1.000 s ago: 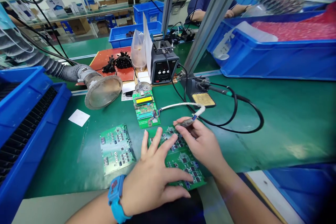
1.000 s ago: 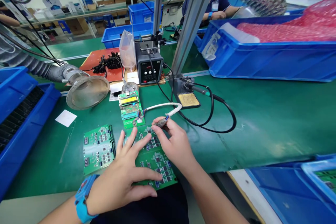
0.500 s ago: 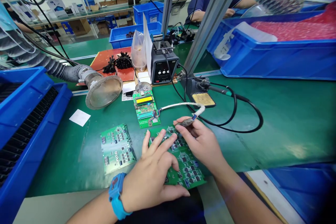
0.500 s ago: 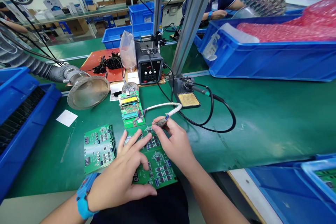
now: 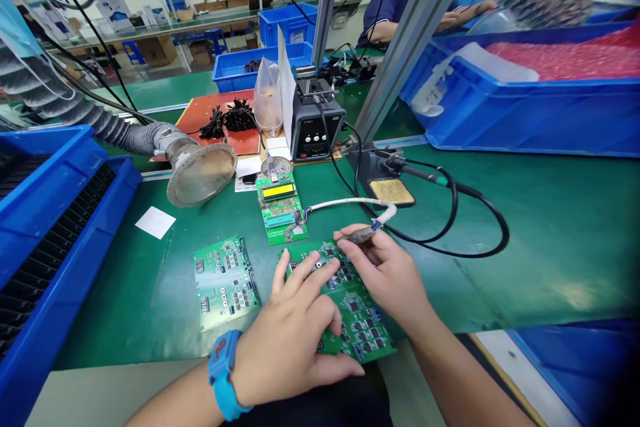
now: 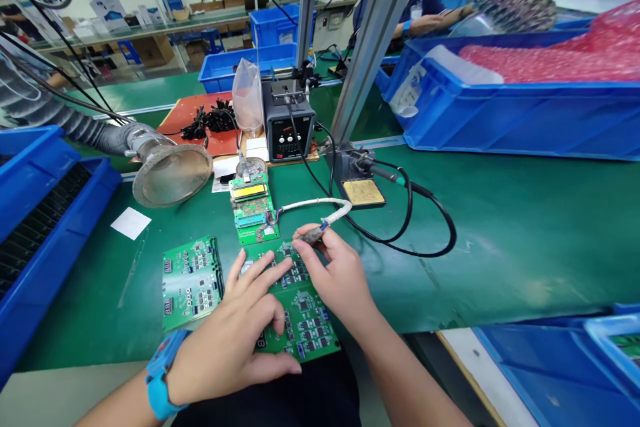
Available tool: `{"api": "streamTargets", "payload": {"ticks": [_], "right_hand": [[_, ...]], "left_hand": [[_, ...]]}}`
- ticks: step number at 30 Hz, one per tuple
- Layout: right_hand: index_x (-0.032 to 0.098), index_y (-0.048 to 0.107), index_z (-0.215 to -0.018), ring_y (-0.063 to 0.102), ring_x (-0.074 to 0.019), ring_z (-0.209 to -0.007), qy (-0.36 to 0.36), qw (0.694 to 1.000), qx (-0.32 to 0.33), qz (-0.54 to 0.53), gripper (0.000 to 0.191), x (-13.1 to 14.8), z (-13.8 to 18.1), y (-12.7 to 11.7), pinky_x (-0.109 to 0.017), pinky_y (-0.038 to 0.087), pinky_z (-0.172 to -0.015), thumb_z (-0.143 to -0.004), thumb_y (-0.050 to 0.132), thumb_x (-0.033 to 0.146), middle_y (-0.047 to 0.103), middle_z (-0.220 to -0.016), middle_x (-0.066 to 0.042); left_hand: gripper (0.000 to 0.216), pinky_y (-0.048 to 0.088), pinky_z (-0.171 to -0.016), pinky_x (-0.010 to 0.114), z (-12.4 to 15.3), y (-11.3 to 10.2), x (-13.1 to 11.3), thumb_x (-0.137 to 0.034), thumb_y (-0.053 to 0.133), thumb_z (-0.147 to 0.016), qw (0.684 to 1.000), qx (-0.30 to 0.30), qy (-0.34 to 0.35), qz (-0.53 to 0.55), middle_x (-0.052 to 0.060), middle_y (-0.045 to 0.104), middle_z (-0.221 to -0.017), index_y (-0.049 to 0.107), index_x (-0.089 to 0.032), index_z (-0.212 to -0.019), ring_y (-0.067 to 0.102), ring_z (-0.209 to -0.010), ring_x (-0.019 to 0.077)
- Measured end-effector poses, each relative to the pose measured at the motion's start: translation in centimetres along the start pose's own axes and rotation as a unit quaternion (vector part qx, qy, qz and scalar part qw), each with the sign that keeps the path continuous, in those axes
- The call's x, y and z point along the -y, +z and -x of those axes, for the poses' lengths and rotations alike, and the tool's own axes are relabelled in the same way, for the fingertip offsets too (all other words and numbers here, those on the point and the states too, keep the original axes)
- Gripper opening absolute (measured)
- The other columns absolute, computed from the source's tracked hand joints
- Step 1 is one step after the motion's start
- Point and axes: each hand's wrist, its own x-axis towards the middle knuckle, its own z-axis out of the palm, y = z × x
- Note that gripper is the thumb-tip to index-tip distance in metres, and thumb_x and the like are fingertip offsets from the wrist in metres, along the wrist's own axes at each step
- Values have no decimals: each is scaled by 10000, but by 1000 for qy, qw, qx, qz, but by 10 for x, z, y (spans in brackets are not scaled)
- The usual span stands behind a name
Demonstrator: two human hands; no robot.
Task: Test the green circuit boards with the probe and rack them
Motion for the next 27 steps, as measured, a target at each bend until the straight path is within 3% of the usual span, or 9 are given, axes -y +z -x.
{"api": "streamTargets", "payload": {"ticks": [9, 17, 27], "right_hand": [[204, 626, -951, 690, -210, -898, 9, 999, -38, -36, 232, 11, 5, -8, -339, 568, -817, -848, 610, 411, 718, -949, -73], [258, 647, -948, 690, -256, -948, -4, 996, 14, 91, 137, 12, 50, -33, -401, 572, -835, -875, 575, 349, 722, -996, -74], [263, 619, -999, 701, -243, -923, -27, 996, 15, 79, 130, 10, 52, -31, -366, 596, -787, -894, 553, 302, 722, -986, -60]], "left_hand": [[543, 134, -1135, 650, 1, 1, 2, -506, 750, -751, 1000, -13, -6, 22, 76, 432, -1460, 546, -213, -1160, 270, -1408, 321], [546, 148, -1129, 660, -1, -2, 0, -492, 767, -737, 1000, 14, -11, 12, 85, 440, -1453, 571, -208, -1160, 288, -1397, 339], [512, 136, -1138, 646, 2, 0, 1, -526, 721, -773, 1000, 5, -12, 22, 60, 439, -1455, 561, -227, -1157, 277, -1405, 315]]}}
